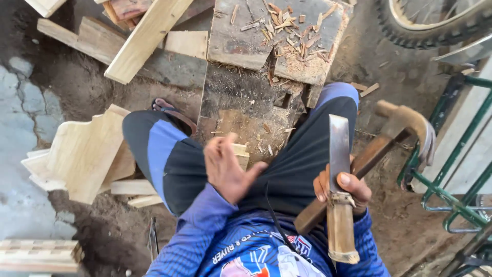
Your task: The person sits on the ground and uses a hammer to strike a chisel, carving a small wooden block held between their legs. They repeatedly reposition the block and strike it to shape the wood, with wood shavings accumulating on the ground.
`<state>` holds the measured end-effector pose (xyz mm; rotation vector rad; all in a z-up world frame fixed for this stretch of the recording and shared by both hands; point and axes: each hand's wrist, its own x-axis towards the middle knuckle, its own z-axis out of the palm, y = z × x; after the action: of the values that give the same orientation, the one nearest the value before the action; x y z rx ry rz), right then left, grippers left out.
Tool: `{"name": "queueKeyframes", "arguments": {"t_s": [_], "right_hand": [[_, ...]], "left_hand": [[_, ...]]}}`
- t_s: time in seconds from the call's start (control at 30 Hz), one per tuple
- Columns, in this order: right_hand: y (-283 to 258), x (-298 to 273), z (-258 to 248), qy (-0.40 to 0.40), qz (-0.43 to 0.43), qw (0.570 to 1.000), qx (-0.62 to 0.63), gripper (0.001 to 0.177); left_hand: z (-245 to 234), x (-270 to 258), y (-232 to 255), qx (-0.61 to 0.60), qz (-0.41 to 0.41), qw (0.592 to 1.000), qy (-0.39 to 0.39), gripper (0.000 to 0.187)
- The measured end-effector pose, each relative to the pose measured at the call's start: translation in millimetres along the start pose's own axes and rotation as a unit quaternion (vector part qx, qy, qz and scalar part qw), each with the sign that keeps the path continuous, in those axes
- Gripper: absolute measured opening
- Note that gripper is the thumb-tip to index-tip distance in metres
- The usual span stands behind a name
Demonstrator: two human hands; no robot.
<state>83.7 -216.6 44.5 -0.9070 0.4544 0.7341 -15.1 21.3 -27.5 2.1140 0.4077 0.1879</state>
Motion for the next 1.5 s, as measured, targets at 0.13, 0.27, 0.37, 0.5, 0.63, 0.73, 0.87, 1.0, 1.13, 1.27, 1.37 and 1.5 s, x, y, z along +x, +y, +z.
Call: {"name": "queueKeyframes", "arguments": {"t_s": [0.13, 0.27, 0.37, 0.5, 0.63, 0.73, 0.87, 1.0, 1.13, 1.27, 1.37, 1.5], "right_hand": [[-25, 34, 24, 0.013, 0.029, 0.999, 0.001, 0.026], [-40, 33, 47, 0.039, 0.075, 0.995, -0.060, 0.031], [-53, 19, 62, 0.051, 0.111, 0.987, -0.107, 0.032], [-65, -2, 79, 0.054, 0.132, 0.982, -0.124, 0.032], [-71, -9, 81, 0.057, 0.142, 0.974, -0.166, 0.032], [-69, -5, 85, 0.043, 0.153, 0.968, -0.192, 0.032], [-59, 12, 95, 0.051, 0.189, 0.962, -0.188, 0.035], [-33, 33, 83, 0.066, 0.215, 0.961, -0.160, 0.034], [-13, 45, 69, 0.049, 0.240, 0.965, -0.098, 0.024], [-7, 51, 70, 0.040, 0.275, 0.958, -0.065, 0.015], [4, 55, 47, 0.035, 0.296, 0.953, -0.050, 0.016], [25, 48, -15, -0.010, 0.364, 0.931, 0.019, 0.026]], "left_hand": [[38, -16, -39, 0.117, -0.247, 0.953, -0.129, 0.115], [52, -35, -48, 0.190, -0.345, 0.892, -0.222, 0.108], [39, -33, -46, 0.136, -0.361, 0.906, -0.175, 0.097], [17, -39, -65, -0.052, -0.338, 0.925, -0.165, 0.091], [10, -32, -75, -0.087, -0.262, 0.920, -0.279, 0.079], [1, -20, -58, 0.020, -0.275, 0.905, -0.325, 0.074], [9, -25, -63, 0.044, -0.236, 0.941, -0.238, 0.064], [13, -25, -88, -0.030, -0.172, 0.967, -0.185, 0.064], [20, -16, -97, -0.155, -0.258, 0.938, -0.173, 0.054], [40, -23, -118, -0.106, -0.336, 0.924, -0.149, 0.027], [18, 0, -91, -0.206, -0.292, 0.932, 0.065, 0.041], [-73, 48, 55, -0.257, -0.039, 0.966, 0.001, 0.094]]}}
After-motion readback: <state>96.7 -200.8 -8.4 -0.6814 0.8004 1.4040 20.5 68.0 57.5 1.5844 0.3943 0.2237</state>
